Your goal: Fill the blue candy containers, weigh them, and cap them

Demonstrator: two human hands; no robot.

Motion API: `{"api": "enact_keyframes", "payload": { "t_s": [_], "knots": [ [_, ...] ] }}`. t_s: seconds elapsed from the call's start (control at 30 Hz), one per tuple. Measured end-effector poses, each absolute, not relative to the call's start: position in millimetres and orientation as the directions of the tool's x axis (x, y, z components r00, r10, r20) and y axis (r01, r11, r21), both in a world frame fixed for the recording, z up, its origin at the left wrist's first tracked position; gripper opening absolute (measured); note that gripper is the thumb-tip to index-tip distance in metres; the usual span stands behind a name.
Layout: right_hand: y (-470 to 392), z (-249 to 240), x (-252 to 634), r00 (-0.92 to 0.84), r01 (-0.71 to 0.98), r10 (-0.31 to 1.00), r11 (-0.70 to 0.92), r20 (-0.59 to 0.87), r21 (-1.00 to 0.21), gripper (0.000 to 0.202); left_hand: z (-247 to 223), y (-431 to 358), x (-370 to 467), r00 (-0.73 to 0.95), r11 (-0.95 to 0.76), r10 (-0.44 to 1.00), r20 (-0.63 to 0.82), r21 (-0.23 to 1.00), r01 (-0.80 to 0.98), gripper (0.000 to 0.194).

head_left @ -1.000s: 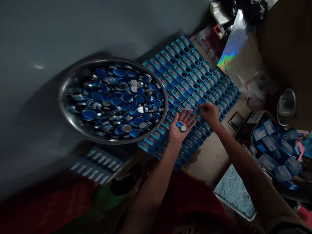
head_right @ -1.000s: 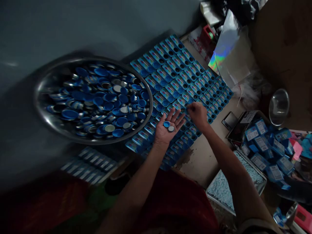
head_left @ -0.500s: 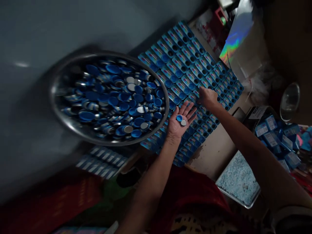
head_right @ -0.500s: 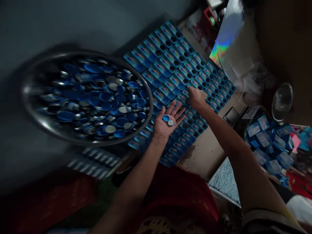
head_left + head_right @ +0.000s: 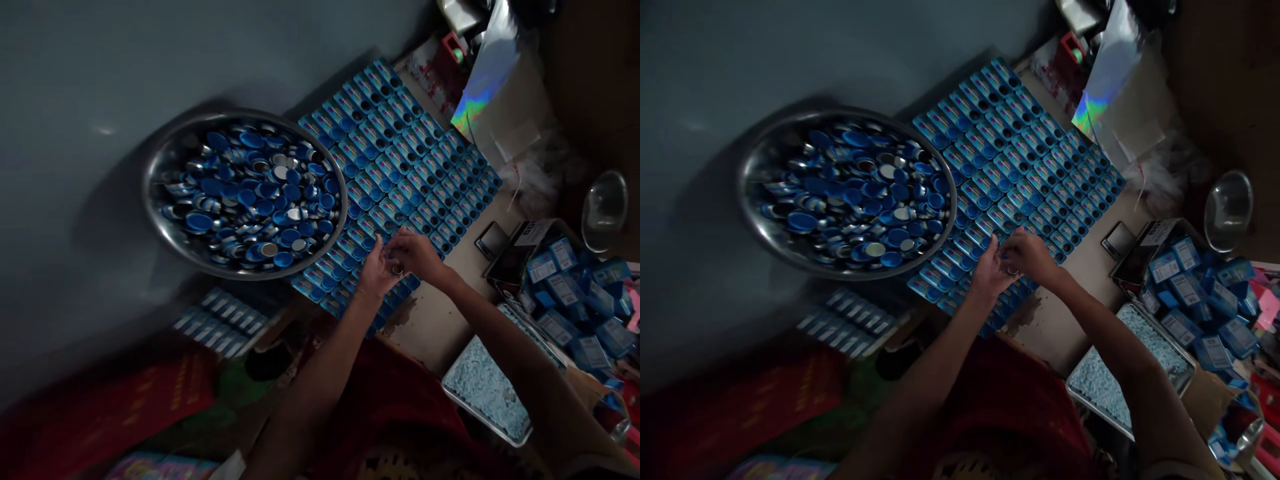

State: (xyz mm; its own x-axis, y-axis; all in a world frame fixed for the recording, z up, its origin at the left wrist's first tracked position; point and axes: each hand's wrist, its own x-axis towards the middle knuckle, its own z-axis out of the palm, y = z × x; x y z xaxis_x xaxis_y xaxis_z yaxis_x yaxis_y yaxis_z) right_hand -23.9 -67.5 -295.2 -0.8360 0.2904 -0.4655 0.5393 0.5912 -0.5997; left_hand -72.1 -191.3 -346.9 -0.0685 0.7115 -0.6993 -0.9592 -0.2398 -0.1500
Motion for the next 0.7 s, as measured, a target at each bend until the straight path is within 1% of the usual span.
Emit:
{"api": "enact_keyframes", "payload": {
  "t_s": [0.07, 0.13, 0.17, 0.23, 0.33, 0.47, 0.53, 0.6, 0.67, 0.7],
  "knots": [
    [-51, -300, -27, -0.804, 0.594, 0.424, 0.542, -0.417, -0.594, 0.030, -350, -194, -71, -0.064, -0.239, 0.720, -0.691, -0.160, -0.958, 0.059],
    [-35, -306, -38, -0.777, 0.623, 0.536, 0.576, -0.330, -0.529, 0.030, -352, -199, -74, -0.085, -0.238, 0.736, -0.671, -0.139, -0.961, 0.059],
    [-28, -310, -46, -0.775, 0.627, 0.556, 0.616, -0.301, -0.477, 0.030, -352, -202, -77, -0.104, -0.242, 0.734, -0.671, -0.115, -0.963, 0.059],
    [-21, -318, -62, -0.791, 0.612, 0.530, 0.702, -0.306, -0.366, 0.027, -353, -209, -85, -0.149, -0.260, 0.712, -0.686, -0.061, -0.964, 0.058],
    [-22, -326, -81, -0.804, 0.556, 0.459, 0.806, -0.379, -0.202, 0.025, -354, -217, -97, -0.232, -0.307, 0.687, -0.688, 0.015, -0.952, 0.055],
    [-20, -326, -102, -0.710, 0.560, 0.489, 0.828, -0.507, 0.015, 0.022, -357, -220, -109, -0.318, -0.353, 0.703, -0.636, 0.077, -0.933, 0.056],
    [-15, -325, -110, -0.668, 0.557, 0.495, 0.828, -0.556, 0.069, 0.028, -359, -222, -110, -0.353, -0.373, 0.712, -0.607, 0.099, -0.923, 0.056],
    [-12, -322, -115, -0.670, 0.539, 0.493, 0.837, -0.555, 0.093, 0.033, -360, -225, -109, -0.378, -0.388, 0.706, -0.599, 0.120, -0.914, 0.055],
    [-16, -317, -112, -0.698, 0.530, 0.490, 0.844, -0.522, 0.084, 0.031, -360, -230, -106, -0.395, -0.401, 0.678, -0.619, 0.138, -0.905, 0.054],
    [-22, -314, -106, -0.721, 0.534, 0.488, 0.843, -0.492, 0.054, 0.029, -359, -233, -104, -0.401, -0.408, 0.662, -0.633, 0.144, -0.902, 0.054]
  ]
}}
